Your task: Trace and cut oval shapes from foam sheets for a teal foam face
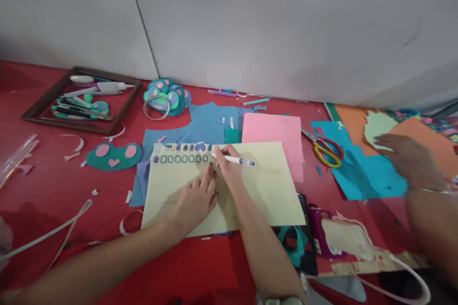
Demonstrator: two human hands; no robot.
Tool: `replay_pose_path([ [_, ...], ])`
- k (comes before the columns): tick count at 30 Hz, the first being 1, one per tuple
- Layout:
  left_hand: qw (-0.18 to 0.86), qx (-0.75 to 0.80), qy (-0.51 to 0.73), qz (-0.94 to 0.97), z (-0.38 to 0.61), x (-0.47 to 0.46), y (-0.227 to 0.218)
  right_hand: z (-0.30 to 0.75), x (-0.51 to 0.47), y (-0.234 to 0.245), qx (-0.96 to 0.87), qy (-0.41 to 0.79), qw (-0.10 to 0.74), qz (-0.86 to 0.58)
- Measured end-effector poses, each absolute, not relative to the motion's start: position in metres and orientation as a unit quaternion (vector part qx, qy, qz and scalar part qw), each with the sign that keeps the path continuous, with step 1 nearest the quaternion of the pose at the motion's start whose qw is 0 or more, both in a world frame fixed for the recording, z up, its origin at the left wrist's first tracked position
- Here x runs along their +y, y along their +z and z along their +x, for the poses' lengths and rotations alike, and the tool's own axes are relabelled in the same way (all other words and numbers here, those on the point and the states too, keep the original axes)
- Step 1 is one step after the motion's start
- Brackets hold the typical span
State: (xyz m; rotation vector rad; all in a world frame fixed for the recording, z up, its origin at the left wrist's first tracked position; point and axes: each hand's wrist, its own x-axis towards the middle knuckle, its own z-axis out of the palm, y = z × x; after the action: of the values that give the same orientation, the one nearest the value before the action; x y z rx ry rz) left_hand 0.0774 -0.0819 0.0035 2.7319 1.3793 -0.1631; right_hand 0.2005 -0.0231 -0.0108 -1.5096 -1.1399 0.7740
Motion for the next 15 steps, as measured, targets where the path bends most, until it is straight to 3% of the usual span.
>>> replay_pose_path([
  [15, 0.033, 0.452, -0.063, 0.889, 0.0779, -0.0838, 0.0030, 0.2021, -0.0216, -0.0150, -0.468, 0.337, 0.509, -0.639],
])
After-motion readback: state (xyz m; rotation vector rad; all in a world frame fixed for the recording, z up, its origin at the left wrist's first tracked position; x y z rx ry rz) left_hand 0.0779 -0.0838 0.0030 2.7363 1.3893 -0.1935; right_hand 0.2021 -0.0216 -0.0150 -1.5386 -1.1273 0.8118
